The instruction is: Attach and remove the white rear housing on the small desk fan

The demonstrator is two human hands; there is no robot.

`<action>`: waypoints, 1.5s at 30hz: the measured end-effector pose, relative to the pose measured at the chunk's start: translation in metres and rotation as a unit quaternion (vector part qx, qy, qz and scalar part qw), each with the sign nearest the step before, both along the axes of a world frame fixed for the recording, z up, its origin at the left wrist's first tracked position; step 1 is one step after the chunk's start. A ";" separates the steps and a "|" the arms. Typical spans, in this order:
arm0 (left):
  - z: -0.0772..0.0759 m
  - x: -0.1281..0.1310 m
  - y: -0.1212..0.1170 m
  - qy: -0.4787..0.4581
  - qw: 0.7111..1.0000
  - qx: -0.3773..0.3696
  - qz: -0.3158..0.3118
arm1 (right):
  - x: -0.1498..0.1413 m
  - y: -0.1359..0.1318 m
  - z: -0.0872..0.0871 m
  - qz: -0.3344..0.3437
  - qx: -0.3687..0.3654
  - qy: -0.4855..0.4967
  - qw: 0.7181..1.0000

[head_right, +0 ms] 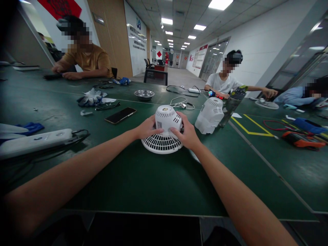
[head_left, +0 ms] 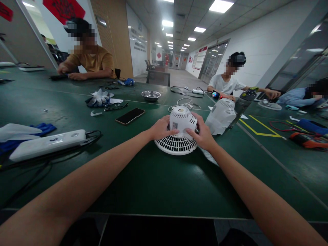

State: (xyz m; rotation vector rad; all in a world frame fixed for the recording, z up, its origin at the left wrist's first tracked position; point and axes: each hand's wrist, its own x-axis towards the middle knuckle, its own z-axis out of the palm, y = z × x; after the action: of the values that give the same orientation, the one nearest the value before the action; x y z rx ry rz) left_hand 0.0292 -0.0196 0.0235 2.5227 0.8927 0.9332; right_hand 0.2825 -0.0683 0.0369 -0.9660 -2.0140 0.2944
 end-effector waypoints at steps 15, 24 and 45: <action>-0.002 0.000 0.002 0.005 1.000 -0.008 0.005 | 0.001 0.000 0.000 0.001 0.003 0.001 1.000; 0.000 -0.001 0.001 -0.004 1.000 -0.018 -0.002 | 0.003 0.004 -0.002 0.011 -0.002 -0.001 1.000; 0.000 -0.001 0.001 0.007 1.000 -0.014 0.001 | 0.002 0.002 -0.004 0.002 -0.006 0.009 1.000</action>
State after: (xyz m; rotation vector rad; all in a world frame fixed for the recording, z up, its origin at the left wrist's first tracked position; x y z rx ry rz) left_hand 0.0283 -0.0186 0.0237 2.5086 0.9074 0.8977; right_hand 0.2849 -0.0661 0.0333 -0.9642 -1.9992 0.3162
